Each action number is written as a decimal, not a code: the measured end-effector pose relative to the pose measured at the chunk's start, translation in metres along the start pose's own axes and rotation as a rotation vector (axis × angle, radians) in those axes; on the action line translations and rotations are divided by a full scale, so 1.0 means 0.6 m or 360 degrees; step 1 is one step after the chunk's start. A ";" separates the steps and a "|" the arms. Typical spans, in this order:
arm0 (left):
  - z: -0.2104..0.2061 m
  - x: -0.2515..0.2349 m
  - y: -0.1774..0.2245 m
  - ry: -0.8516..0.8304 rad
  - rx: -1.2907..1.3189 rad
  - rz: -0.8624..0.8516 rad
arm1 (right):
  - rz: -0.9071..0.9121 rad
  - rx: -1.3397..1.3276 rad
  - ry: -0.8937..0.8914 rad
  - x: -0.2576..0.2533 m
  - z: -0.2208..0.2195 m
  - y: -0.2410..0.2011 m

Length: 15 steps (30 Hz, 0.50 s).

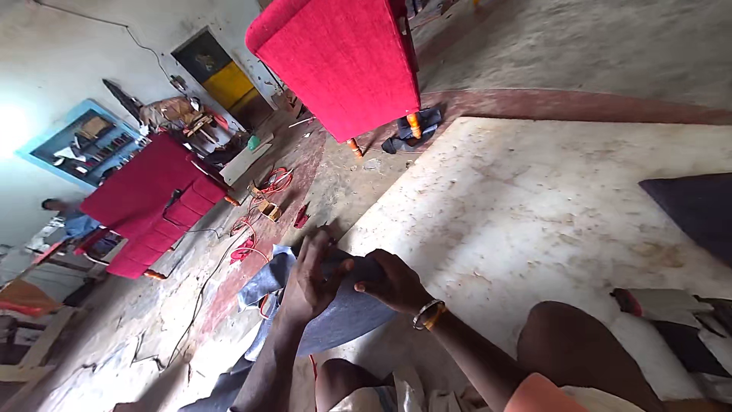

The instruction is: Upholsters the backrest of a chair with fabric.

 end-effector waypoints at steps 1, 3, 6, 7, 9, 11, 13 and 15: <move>-0.002 -0.001 0.001 -0.0055 -0.0124 -0.0015 | -0.0010 0.0015 0.0010 0.000 -0.001 -0.002; -0.006 0.003 -0.004 -0.0096 -0.0313 0.0014 | -0.0013 0.0043 0.0069 0.000 -0.001 -0.003; -0.009 0.016 -0.009 0.0028 -0.0466 0.0047 | 0.0002 0.0103 0.0213 0.001 0.000 -0.001; -0.009 0.019 -0.010 0.0074 -0.0507 0.0063 | 0.0016 0.0120 0.0279 0.001 -0.001 0.001; -0.006 0.020 -0.014 0.0127 -0.0536 0.0086 | 0.0057 0.0136 0.0404 -0.003 -0.001 0.005; -0.005 0.016 -0.020 0.0119 -0.0492 0.0127 | 0.0108 0.0136 0.0507 -0.005 0.000 0.008; -0.005 0.011 -0.030 0.0061 -0.0442 0.0169 | 0.0151 0.0128 0.0560 -0.006 0.002 0.009; -0.013 0.005 -0.049 -0.0039 -0.0300 0.0214 | 0.0154 0.0137 0.0554 -0.005 0.004 0.007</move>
Point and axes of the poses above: each hand's wrist, its own x-axis away from the middle knuckle, its own z-axis out of the back of the hand, y = z × x, the point moved 9 cm from there along -x, towards the middle knuckle, and after that the axes turned 7 degrees about x, right-handed, at the moved point
